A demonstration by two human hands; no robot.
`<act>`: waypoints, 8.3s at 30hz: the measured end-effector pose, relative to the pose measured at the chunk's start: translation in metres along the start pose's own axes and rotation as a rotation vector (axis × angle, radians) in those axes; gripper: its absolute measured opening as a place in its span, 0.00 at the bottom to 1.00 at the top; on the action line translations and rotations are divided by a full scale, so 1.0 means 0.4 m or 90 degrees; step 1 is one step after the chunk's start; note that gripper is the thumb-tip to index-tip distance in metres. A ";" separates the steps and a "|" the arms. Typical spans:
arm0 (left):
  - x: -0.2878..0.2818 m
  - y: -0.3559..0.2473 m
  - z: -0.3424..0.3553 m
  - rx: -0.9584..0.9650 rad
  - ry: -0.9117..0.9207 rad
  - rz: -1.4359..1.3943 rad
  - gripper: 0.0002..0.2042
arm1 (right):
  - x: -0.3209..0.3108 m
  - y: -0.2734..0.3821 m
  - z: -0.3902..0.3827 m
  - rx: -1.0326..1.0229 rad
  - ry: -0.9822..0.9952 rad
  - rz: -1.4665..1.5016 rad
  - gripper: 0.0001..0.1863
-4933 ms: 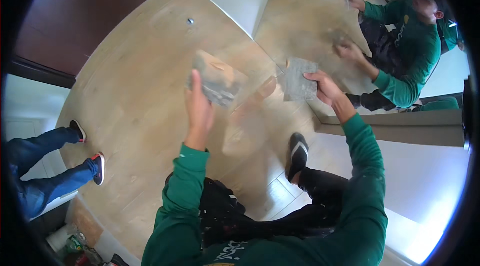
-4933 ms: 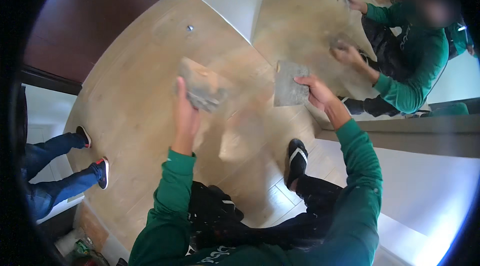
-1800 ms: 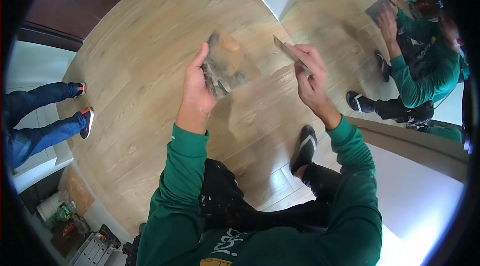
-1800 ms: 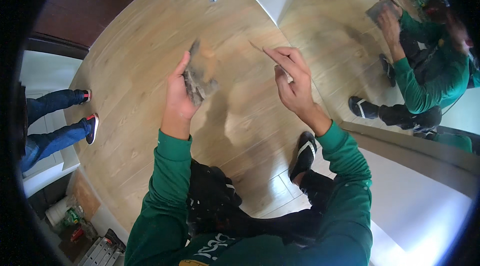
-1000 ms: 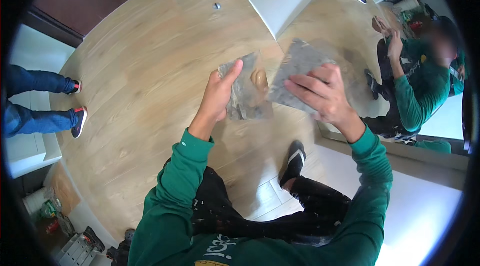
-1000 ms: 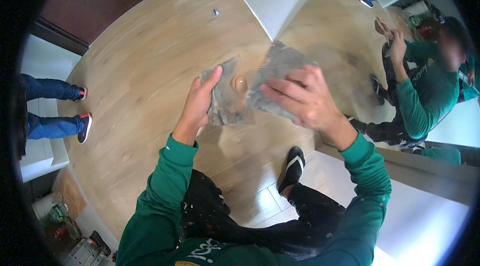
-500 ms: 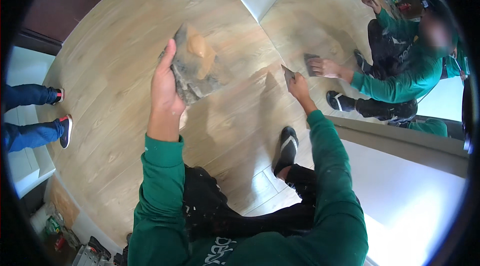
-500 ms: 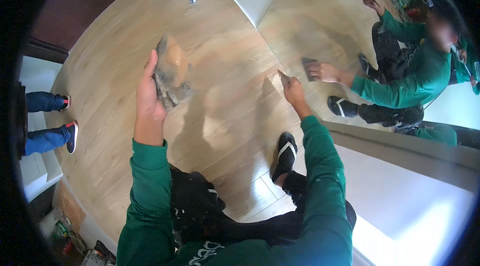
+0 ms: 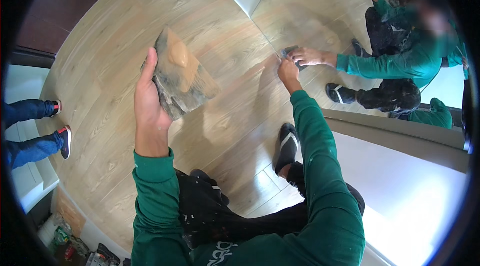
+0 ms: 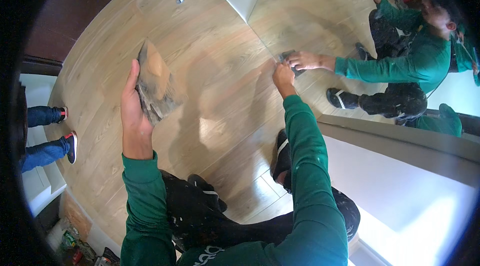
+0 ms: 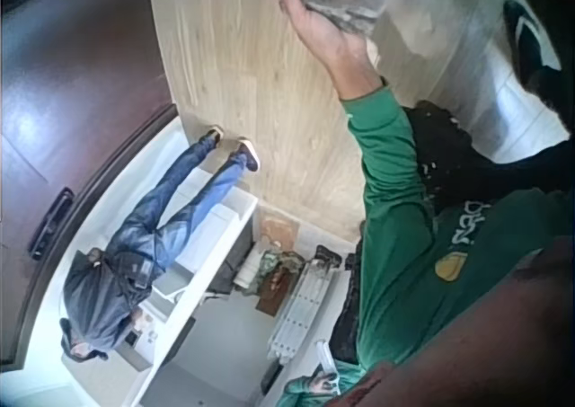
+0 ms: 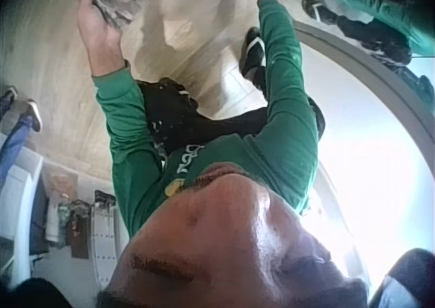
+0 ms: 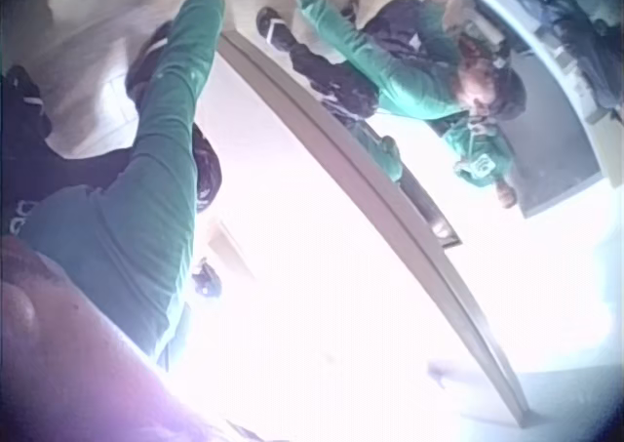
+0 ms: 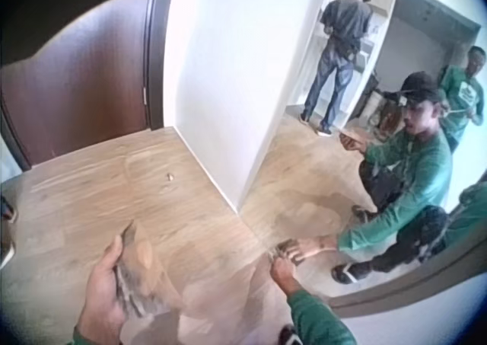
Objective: The person applies putty to gaps between floor tiles using metal scrapers, spreading and smoothing the material along the seams by hand while crouching on the floor.
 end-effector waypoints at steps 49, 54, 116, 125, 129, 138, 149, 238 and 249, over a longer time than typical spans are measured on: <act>-0.009 0.021 0.032 -0.019 0.017 -0.031 0.21 | 0.090 0.322 -0.357 -0.153 0.061 0.145 0.11; -0.020 0.009 0.034 -0.005 0.005 -0.028 0.21 | 0.101 0.442 -0.515 -0.200 0.108 0.138 0.16; -0.020 -0.062 -0.034 -0.014 -0.052 -0.036 0.12 | 0.138 0.317 -0.307 -0.023 0.126 0.035 0.22; -0.025 -0.033 0.015 -0.058 -0.039 -0.053 0.14 | 0.140 0.583 -0.627 -0.080 0.208 0.071 0.27; -0.047 -0.042 0.016 -0.050 0.006 -0.067 0.17 | 0.105 0.668 -0.712 -0.125 0.228 0.096 0.29; 0.019 0.001 0.026 -0.080 0.068 -0.109 0.18 | -0.158 0.529 -0.353 -0.167 0.243 0.550 0.17; 0.038 -0.088 -0.096 -0.097 0.103 -0.164 0.22 | -1.012 0.702 -0.556 -1.042 -0.236 0.505 0.31; -0.888 -0.525 -0.834 0.721 -0.602 -0.223 0.21 | 0.115 0.854 -0.925 -0.781 0.048 -0.003 0.21; -0.890 -0.523 -0.791 0.692 -0.609 -0.169 0.21 | 0.099 0.750 -0.821 -0.724 0.042 -0.017 0.24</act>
Point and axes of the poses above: each hand's wrist, its own z-axis towards the middle knuckle, its own x-axis out of the palm, y = z × x, the point moved 9 cm from there along z, towards the middle knuckle, and after that the axes turned 10 degrees about x, right-handed, at the moved point
